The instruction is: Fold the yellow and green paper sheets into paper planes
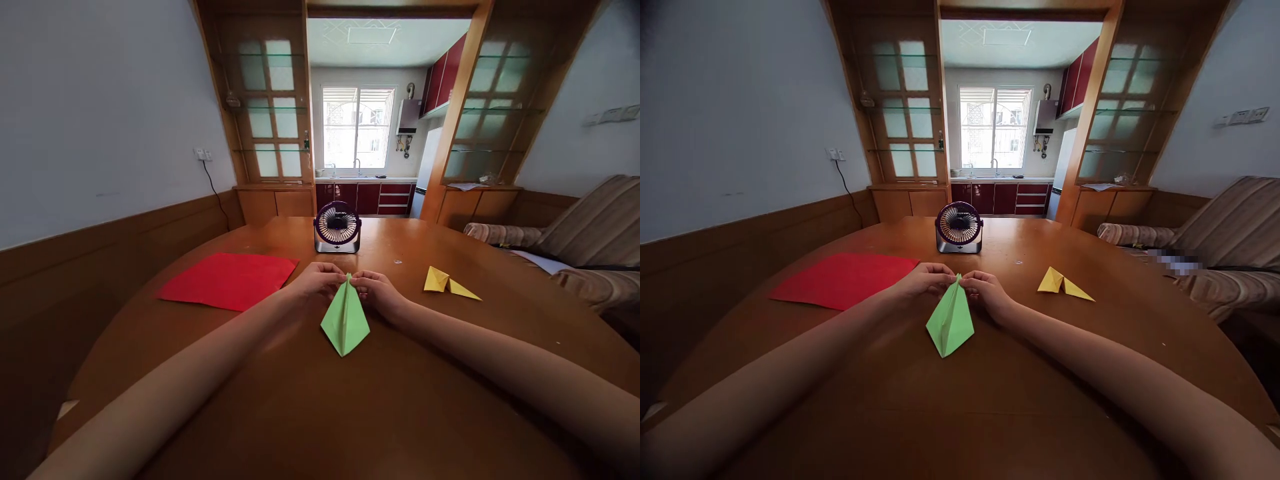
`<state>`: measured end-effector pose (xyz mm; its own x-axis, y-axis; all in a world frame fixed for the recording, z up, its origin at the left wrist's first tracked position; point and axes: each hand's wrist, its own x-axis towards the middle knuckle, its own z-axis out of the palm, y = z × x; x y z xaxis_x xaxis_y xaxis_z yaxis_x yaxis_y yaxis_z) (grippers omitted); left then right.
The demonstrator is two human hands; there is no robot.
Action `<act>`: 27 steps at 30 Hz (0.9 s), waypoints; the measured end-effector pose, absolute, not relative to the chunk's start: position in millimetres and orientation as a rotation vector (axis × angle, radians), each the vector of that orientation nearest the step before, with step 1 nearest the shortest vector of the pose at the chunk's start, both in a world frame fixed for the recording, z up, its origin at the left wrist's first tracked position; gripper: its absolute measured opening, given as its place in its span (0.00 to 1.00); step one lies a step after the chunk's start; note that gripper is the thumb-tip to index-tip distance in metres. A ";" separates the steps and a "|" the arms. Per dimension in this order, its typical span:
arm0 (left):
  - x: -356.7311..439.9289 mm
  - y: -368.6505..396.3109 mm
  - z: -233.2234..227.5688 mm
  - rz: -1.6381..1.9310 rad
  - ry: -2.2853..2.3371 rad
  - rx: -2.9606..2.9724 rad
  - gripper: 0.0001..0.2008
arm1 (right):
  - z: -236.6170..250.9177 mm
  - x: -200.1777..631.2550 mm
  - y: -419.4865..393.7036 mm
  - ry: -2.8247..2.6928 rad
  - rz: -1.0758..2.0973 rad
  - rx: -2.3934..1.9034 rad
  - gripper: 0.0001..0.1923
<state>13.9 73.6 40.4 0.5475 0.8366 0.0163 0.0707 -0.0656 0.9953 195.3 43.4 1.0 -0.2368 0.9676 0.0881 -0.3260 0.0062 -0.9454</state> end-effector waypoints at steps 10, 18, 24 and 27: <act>5.9 80.3 45.2 0.805 0.820 1.483 0.18 | -4.3 183.6 44.4 -1.161 1.473 -0.752 0.16; 3.1 78.9 45.4 0.707 0.714 1.406 0.19 | -7.2 185.7 40.3 -1.155 1.436 -0.741 0.20; 4.0 74.2 45.4 0.704 0.693 1.344 0.13 | -6.7 184.7 40.7 -1.161 1.432 -0.740 0.18; 3.3 76.3 44.3 0.719 0.714 1.400 0.13 | -5.3 184.2 41.4 -1.145 1.458 -0.722 0.16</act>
<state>3.3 76.3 44.3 0.6021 0.7982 -0.0185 -0.0238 0.0411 0.9989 184.2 41.4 -5.3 -0.2218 0.9632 0.1516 -0.3754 0.0591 -0.9250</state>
